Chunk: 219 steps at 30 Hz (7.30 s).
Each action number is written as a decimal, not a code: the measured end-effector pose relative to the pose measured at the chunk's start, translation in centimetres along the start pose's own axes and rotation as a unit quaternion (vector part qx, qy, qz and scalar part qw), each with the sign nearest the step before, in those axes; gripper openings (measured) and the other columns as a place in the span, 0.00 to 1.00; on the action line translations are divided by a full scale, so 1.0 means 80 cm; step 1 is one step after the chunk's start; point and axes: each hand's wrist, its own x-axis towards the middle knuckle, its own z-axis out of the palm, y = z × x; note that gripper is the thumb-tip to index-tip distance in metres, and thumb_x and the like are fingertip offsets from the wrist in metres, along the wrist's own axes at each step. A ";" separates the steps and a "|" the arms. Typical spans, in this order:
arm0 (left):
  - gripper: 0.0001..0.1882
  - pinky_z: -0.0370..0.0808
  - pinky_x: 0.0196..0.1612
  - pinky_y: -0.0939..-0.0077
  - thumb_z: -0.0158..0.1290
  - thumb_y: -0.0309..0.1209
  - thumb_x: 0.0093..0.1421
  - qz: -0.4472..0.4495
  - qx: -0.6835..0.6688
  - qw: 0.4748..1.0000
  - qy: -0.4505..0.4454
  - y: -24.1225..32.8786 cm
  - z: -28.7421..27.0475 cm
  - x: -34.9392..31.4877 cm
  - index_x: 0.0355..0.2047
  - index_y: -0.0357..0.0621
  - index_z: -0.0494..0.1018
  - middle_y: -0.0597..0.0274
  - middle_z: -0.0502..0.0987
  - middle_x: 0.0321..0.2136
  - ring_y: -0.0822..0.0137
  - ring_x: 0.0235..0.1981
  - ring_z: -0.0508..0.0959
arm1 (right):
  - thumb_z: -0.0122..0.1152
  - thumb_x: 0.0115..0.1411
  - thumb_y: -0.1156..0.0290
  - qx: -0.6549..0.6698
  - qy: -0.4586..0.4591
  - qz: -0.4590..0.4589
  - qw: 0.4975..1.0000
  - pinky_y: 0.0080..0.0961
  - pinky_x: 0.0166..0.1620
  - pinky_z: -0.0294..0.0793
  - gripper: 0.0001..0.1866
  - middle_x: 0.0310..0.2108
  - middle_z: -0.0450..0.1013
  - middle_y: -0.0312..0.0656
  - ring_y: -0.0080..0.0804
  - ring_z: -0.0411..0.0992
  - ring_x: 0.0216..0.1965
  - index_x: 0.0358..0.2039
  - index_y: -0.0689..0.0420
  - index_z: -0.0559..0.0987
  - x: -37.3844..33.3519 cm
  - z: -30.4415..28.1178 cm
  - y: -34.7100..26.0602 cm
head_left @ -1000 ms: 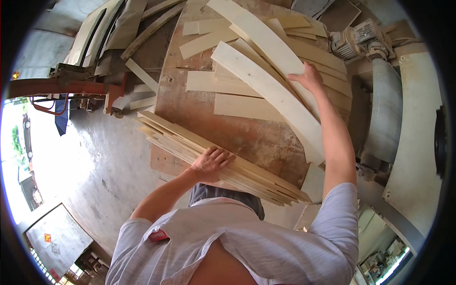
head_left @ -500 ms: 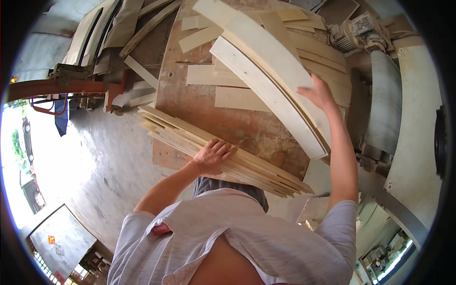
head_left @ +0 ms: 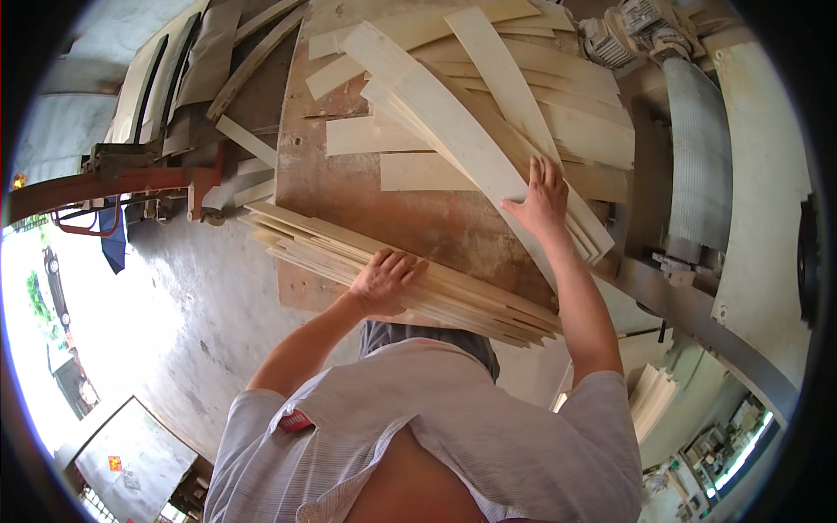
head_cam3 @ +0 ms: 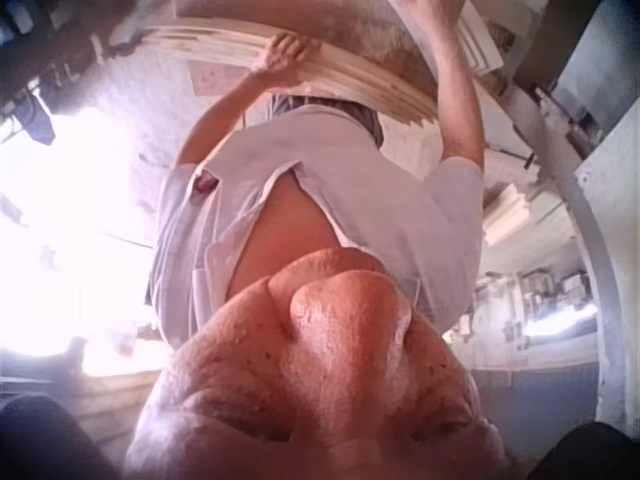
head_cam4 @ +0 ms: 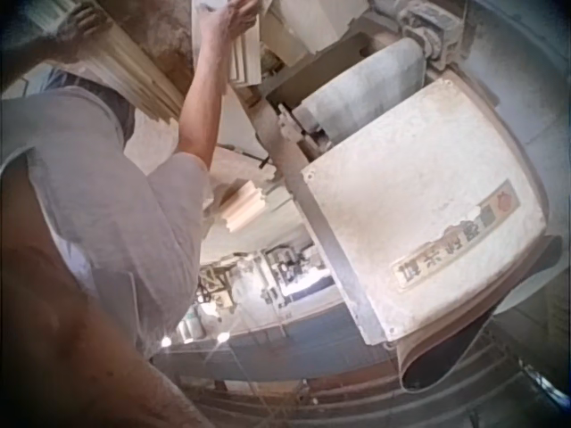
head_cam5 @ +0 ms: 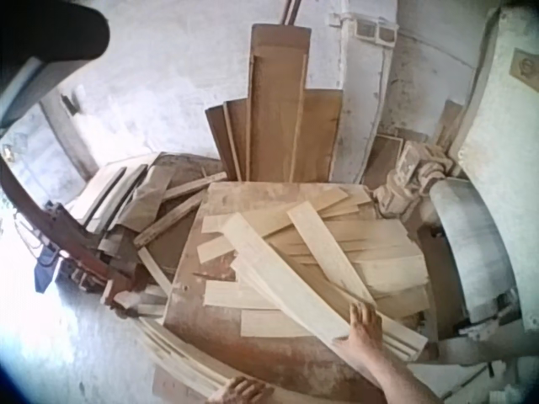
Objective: Feeding wood boards into an industrial machine and sorting them.
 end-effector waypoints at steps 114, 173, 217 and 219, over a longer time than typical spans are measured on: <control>0.42 0.54 0.81 0.60 0.50 0.63 0.79 -0.320 -0.600 0.677 0.281 -0.369 -0.026 -0.228 0.78 0.42 0.68 0.54 0.70 0.76 0.58 0.79 0.62 | 0.86 0.47 0.46 -0.023 -0.170 -0.169 0.971 0.75 0.80 0.47 0.69 0.86 0.39 0.59 0.71 0.43 0.84 0.83 0.54 0.56 -0.229 0.016 -0.279; 0.68 0.50 0.80 0.22 0.70 0.72 0.52 0.030 0.091 0.994 0.056 -0.074 0.011 -0.083 0.82 0.47 0.55 0.31 0.55 0.80 0.32 0.81 0.55 | 0.73 0.71 0.72 0.579 0.282 0.063 0.763 0.44 0.75 0.69 0.29 0.68 0.75 0.47 0.40 0.72 0.70 0.70 0.58 0.77 -0.285 0.038 0.014; 0.34 0.68 0.74 0.60 0.47 0.56 0.82 -0.418 -0.607 0.620 0.272 -0.424 0.002 -0.324 0.73 0.42 0.75 0.57 0.80 0.68 0.58 0.72 0.77 | 0.42 0.86 0.47 0.695 0.083 0.338 0.629 0.41 0.72 0.71 0.32 0.72 0.74 0.46 0.41 0.72 0.72 0.76 0.55 0.74 -0.327 0.096 0.097; 0.36 0.64 0.76 0.61 0.47 0.57 0.82 -0.378 -0.609 0.619 0.320 -0.380 0.020 -0.302 0.75 0.43 0.73 0.56 0.80 0.69 0.59 0.73 0.74 | 0.41 0.85 0.46 0.687 0.060 0.346 0.636 0.41 0.74 0.69 0.33 0.74 0.72 0.47 0.42 0.71 0.73 0.76 0.58 0.74 -0.330 0.086 0.093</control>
